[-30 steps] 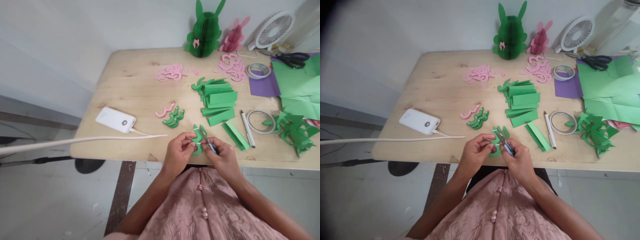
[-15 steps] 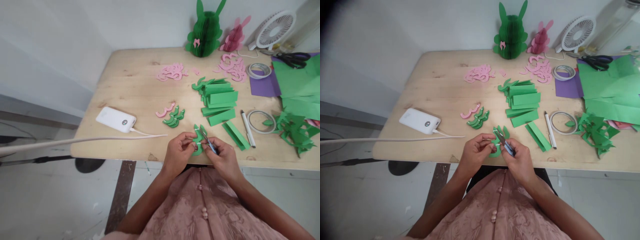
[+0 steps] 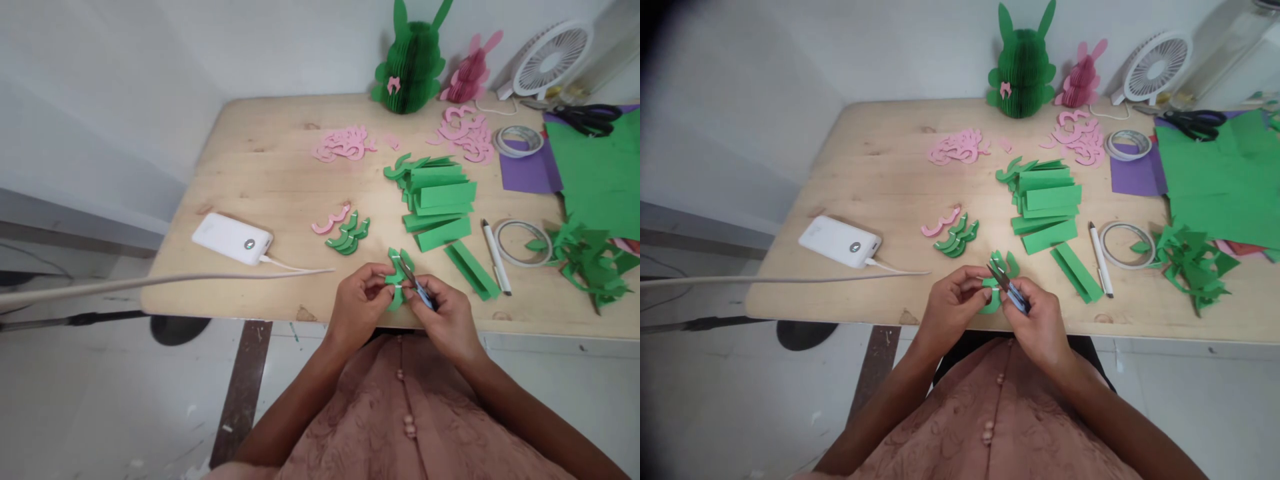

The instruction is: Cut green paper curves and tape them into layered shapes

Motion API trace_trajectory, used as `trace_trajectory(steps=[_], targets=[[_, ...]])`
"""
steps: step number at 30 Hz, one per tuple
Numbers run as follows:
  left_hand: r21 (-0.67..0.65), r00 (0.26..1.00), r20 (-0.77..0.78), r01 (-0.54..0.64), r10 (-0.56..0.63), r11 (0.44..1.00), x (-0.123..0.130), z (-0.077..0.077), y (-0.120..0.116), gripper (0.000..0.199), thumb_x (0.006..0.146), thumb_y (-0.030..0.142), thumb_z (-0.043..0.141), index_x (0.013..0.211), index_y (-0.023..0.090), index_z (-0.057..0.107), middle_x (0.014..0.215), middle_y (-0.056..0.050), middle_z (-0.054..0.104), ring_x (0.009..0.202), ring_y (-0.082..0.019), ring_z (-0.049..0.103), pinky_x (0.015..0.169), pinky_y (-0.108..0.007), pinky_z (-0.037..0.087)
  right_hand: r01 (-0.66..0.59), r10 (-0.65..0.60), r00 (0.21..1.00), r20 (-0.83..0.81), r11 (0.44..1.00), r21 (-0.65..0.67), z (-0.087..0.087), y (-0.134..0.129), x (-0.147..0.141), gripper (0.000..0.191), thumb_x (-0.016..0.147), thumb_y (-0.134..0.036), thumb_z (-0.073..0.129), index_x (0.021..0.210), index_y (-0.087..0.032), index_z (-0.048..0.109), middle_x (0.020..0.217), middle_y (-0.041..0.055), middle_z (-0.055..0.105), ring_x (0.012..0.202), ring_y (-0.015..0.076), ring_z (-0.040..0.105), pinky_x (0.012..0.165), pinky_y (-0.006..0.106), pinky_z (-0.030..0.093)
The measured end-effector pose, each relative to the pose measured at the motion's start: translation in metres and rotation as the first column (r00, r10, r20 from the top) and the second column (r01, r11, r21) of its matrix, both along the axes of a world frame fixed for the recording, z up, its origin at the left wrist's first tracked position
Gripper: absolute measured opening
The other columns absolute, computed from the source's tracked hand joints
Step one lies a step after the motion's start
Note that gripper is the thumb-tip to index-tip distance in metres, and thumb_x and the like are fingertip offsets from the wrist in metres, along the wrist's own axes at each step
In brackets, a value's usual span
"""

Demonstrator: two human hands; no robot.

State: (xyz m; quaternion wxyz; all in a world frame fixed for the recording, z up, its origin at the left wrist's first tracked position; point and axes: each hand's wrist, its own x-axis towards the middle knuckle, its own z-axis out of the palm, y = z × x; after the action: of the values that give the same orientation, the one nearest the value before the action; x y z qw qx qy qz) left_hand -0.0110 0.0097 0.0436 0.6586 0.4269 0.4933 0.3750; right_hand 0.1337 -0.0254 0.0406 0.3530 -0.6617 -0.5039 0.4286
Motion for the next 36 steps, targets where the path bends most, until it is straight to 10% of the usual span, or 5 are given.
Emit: trace_trajectory(steps=[36], targets=[[-0.014,0.999,0.018,-0.028,0.028,1.0,0.0029,0.0025,-0.0005,0.017,0.069,0.018,0.066,0.086,0.016,0.064,0.069,0.0,0.068,0.069,-0.014,0.066,0.067,-0.024,0.051,0.034,-0.035,0.996,-0.084,0.999,-0.022,0.0006,0.0055,0.0022,0.016,0.076,-0.034,0.062,0.078,-0.018,0.065,0.063,-0.0012,0.059,0.056,0.0122,0.05,0.051,0.023,0.04]])
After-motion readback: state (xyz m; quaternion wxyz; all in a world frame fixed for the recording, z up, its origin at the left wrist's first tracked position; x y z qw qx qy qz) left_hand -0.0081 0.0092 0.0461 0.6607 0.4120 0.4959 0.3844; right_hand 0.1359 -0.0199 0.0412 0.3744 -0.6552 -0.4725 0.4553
